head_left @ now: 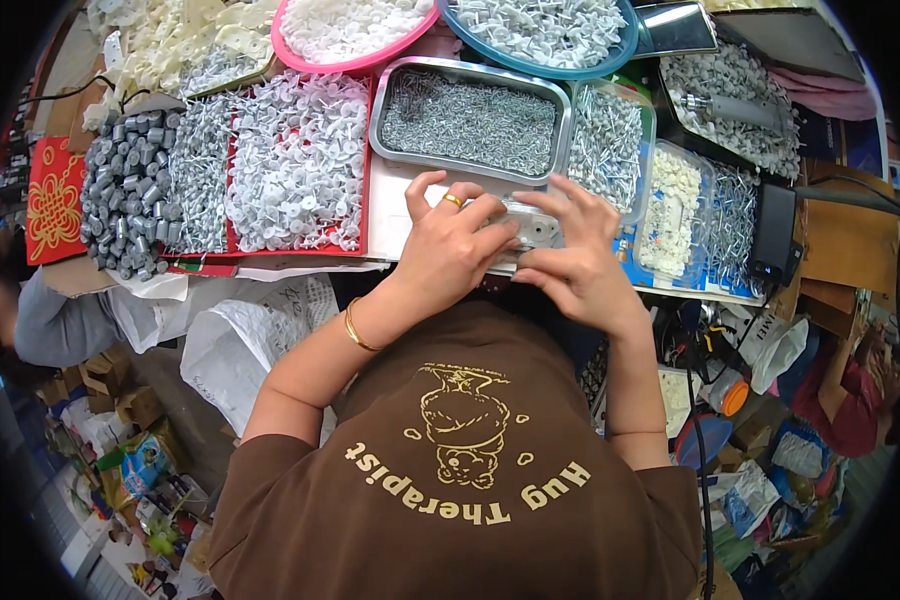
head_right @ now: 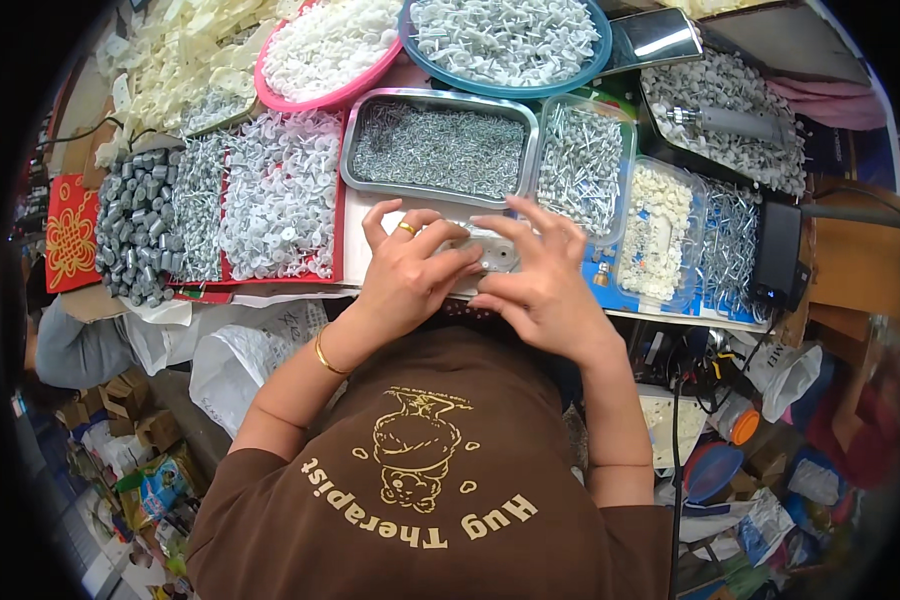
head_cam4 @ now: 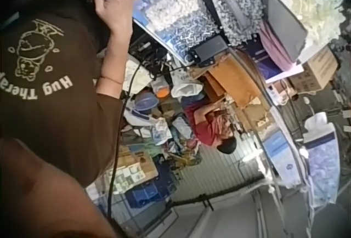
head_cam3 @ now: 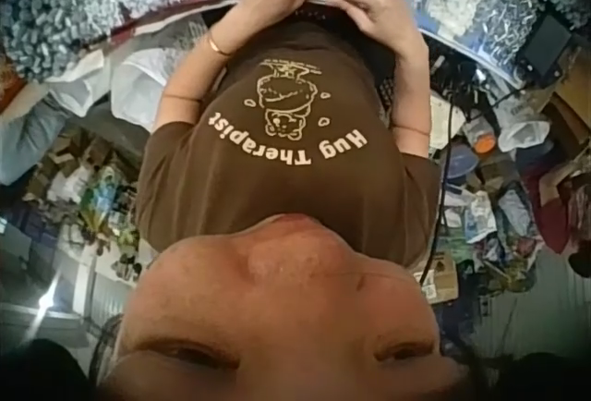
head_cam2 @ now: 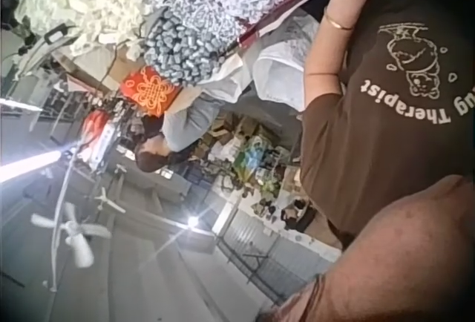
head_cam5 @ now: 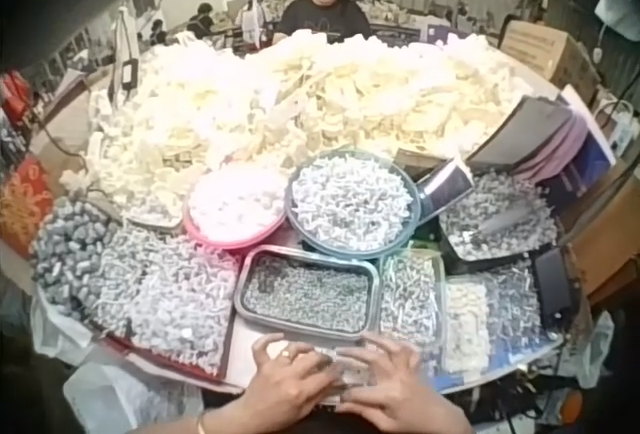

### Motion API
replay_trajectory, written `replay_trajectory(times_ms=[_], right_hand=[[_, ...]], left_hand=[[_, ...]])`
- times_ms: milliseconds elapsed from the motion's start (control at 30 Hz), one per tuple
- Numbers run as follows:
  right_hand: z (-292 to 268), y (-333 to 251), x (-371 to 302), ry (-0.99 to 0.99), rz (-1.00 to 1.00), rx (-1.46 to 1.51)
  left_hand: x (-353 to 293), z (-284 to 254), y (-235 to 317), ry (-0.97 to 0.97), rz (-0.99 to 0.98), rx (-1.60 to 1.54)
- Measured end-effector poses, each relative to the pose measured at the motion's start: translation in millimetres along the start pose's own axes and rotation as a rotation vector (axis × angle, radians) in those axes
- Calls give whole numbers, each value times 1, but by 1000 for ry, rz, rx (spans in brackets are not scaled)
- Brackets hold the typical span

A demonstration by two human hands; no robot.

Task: Assembling small plastic components onto a base plate and using a pneumatic assembly tool.

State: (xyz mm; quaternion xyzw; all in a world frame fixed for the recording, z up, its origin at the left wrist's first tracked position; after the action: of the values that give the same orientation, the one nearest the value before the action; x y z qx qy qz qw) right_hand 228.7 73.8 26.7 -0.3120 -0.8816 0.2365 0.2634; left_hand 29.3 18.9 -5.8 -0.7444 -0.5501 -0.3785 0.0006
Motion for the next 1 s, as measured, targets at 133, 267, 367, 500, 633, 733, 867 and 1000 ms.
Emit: replay_trajectory(times_ms=[133,267,367,500,633,733,867,1000], right_hand=[[-19,4,7,89,78,-60],[-17,58,10,371,413,-249],[-7,57,18,347,225,-485],[-10,63,19,283,198,-355],[-25,57,8,429,523,-2],[-35,36,7,505,480,10],[-13,17,13,468,547,353],[-2,-9,11,430,513,492]], left_hand=[[-1,1,-1,19,0,3],[0,1,-3,38,10,-5],[-1,0,-2,34,-4,-16],[-7,-2,0,52,-41,-28],[-6,-43,-36,78,-182,132],[5,-93,-102,306,-319,590],[-3,-105,-170,116,-423,715],[-3,-106,-179,55,-542,802]])
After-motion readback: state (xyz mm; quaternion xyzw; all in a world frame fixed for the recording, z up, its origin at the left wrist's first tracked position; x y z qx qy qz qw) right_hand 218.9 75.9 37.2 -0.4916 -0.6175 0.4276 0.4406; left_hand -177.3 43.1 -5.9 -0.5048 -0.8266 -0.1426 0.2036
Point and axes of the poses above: each hand's wrist, its own x-axis towards the middle knuckle, its own z-axis out of the palm, y = z × x, the point moved 1 cm from there along x, towards the middle knuckle, and after that the axes turned 14 degrees about y, right-handed, at the moved point
